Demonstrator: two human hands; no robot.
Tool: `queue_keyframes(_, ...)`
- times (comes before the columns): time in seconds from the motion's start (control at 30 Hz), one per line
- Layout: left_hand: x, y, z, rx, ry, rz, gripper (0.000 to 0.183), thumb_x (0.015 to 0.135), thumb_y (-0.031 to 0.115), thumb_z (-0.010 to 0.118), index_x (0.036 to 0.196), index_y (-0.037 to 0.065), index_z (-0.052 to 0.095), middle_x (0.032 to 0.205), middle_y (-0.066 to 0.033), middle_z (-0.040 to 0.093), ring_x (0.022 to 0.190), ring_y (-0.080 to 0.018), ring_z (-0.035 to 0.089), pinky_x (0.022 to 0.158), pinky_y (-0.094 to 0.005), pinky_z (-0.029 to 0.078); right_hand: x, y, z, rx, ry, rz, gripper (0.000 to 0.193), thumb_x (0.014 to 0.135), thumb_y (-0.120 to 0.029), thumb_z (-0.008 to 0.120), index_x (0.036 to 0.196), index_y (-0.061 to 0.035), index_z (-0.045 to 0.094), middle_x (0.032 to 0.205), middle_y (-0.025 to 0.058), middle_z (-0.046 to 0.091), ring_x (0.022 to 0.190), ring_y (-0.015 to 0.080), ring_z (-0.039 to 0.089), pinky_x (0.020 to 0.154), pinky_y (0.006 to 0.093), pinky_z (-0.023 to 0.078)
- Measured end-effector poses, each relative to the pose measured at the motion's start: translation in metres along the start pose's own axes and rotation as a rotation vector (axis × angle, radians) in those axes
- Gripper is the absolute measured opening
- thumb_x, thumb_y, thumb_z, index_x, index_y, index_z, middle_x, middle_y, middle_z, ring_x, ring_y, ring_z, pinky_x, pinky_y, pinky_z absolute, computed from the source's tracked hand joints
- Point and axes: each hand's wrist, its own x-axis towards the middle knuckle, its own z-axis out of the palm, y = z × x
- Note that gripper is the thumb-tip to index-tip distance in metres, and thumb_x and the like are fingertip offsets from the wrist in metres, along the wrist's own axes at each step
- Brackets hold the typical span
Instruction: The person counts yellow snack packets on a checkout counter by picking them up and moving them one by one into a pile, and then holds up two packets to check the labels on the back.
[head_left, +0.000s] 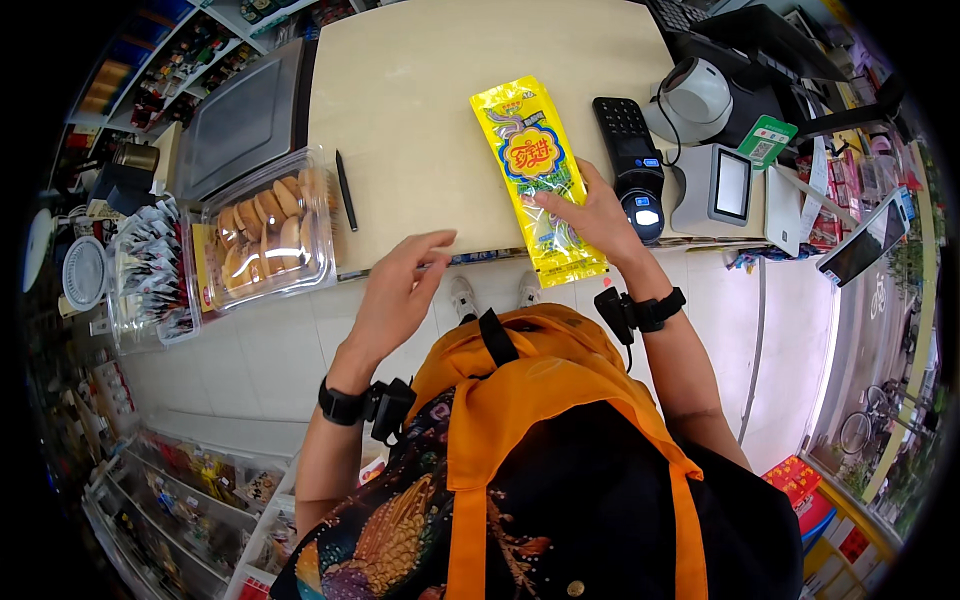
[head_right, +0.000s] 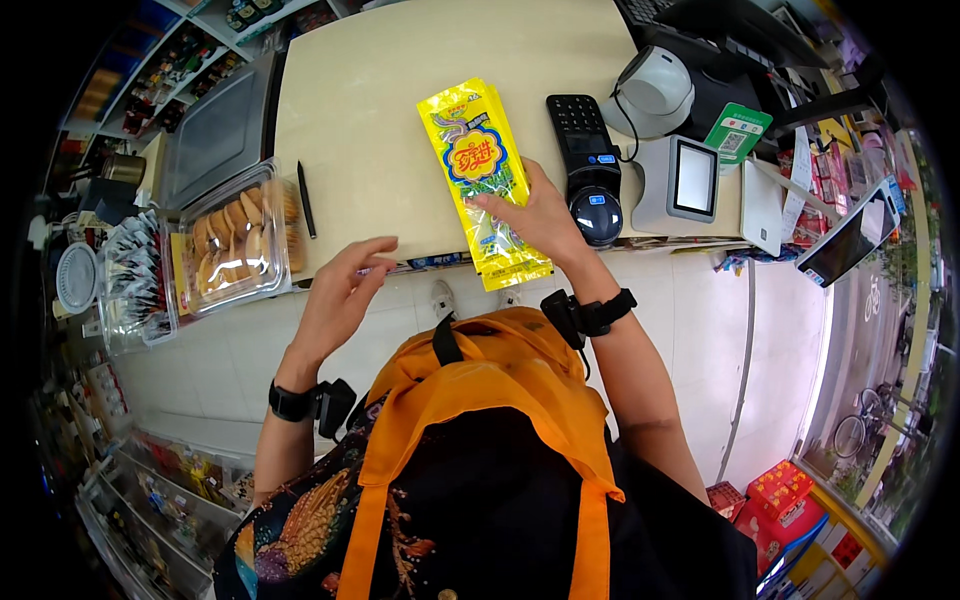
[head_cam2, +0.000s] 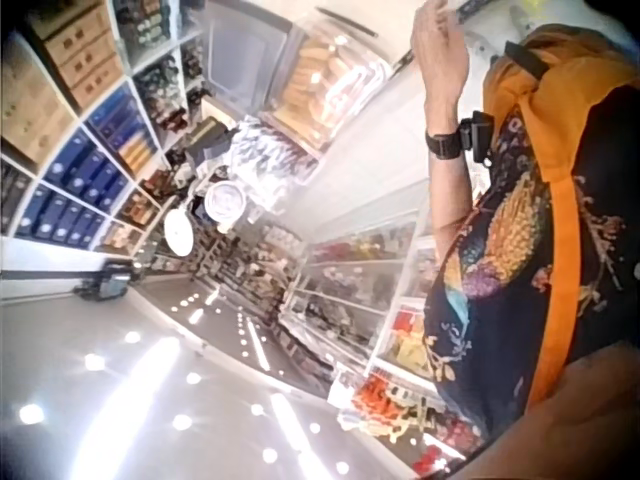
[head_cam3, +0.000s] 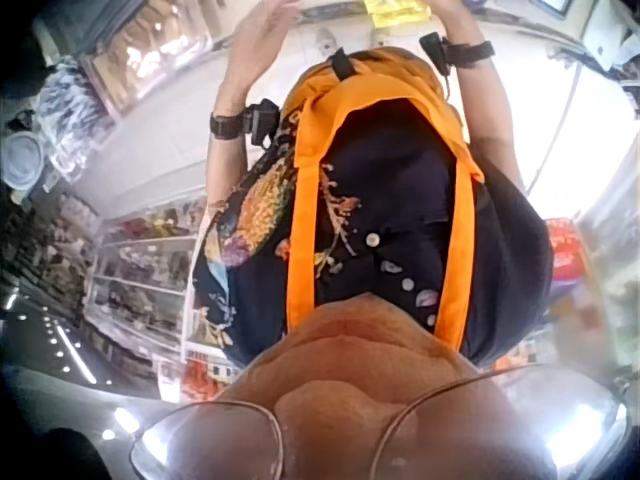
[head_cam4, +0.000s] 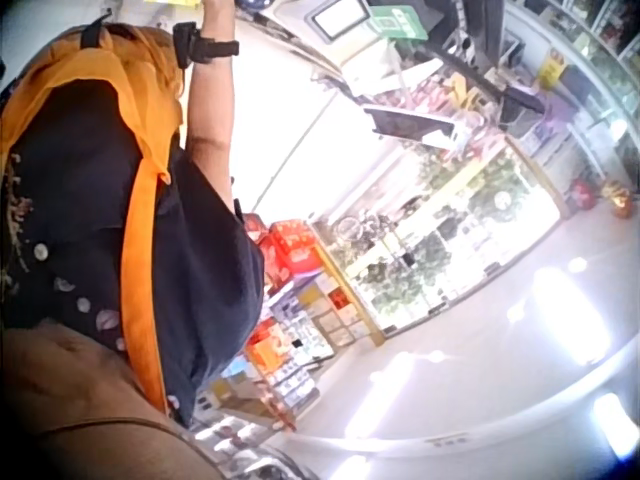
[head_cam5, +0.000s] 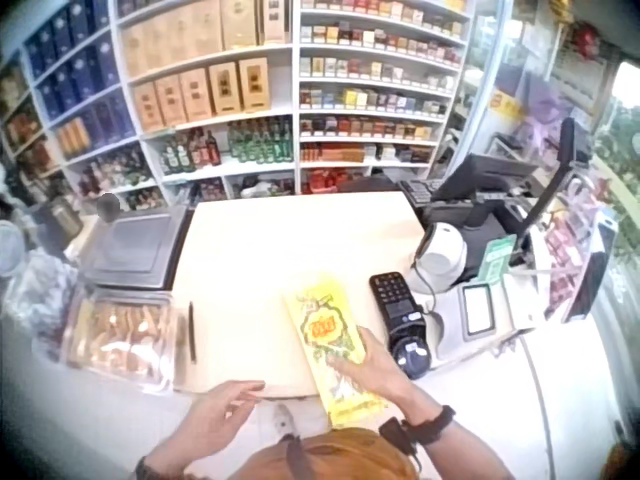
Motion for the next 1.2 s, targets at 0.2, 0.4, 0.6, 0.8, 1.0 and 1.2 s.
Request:
queue_keyframes(0.2,0.066,0.007,0.043,-0.316,-0.161,0.037,0.052,0.096,0.007,0.05,0.146,0.003,0.033,0.138,-0.0122,0.049,0.126,-0.0212,0.05,0.096,-0.0326,0.046,-0.006,0.008,-0.003,-0.402,0.247,-0.228,0.073,0.08,-0.025,0.076,0.135,0.0052,0.039,0.124,0.0249,0.052,0.114,0.0328,0.055,0.096,0.0375,0.045)
queue_keyframes(0.4,0.087,0.0,0.051,-0.536,-0.288,-0.089,0.06,0.098,0.018,0.053,0.148,0.001,0.025,0.141,-0.0168,0.045,0.129,-0.0215,0.045,0.1,-0.034,0.043,-0.028,0.007,0.001,-0.736,0.375,-0.382,0.058,0.072,-0.015,0.078,0.122,0.0011,0.052,0.125,0.0173,0.049,0.113,0.0362,0.045,0.096,0.0421,0.04)
queue_keyframes(0.6,0.089,0.025,0.045,-0.792,-0.176,-0.254,0.057,0.098,0.031,0.054,0.141,-0.002,0.034,0.134,-0.0147,0.05,0.121,-0.0234,0.053,0.097,-0.0384,0.049,-0.045,-0.012,0.023,-0.685,0.225,-0.446,0.039,0.075,-0.004,0.07,0.111,-0.0021,0.057,0.104,0.0165,0.059,0.101,0.036,0.054,0.083,0.0458,0.044)
queue_keyframes(0.8,0.093,-0.006,0.039,-1.061,-0.205,-0.252,0.04,0.1,0.027,0.05,0.128,-0.001,0.044,0.127,-0.0147,0.055,0.111,-0.0252,0.061,0.092,-0.0412,0.054,-0.057,-0.015,0.04,-0.693,0.124,-0.616,0.032,0.078,-0.002,0.066,0.11,-0.0022,0.061,0.093,0.0183,0.064,0.088,0.0372,0.06,0.072,0.0438,0.05)
queue_keyframes(1.0,0.088,-0.013,0.038,-1.019,-0.124,-0.266,0.036,0.101,0.023,0.048,0.126,-0.004,0.048,0.122,-0.0159,0.059,0.108,-0.026,0.063,0.093,-0.0422,0.054,-0.061,-0.007,0.035,-0.672,0.176,-0.463,0.019,0.08,-0.008,0.072,0.097,0.0005,0.067,0.081,0.0175,0.067,0.074,0.0324,0.065,0.066,0.0362,0.052)
queue_keyframes(1.2,0.084,-0.019,0.034,-1.096,-0.099,-0.293,0.036,0.102,0.022,0.045,0.125,-0.004,0.048,0.122,-0.0165,0.06,0.109,-0.0262,0.063,0.093,-0.0426,0.054,-0.058,-0.006,0.024,-0.383,0.206,-0.359,0.022,0.079,-0.015,0.076,0.091,0.0025,0.069,0.077,0.0142,0.07,0.066,0.0213,0.068,0.06,0.0303,0.052)
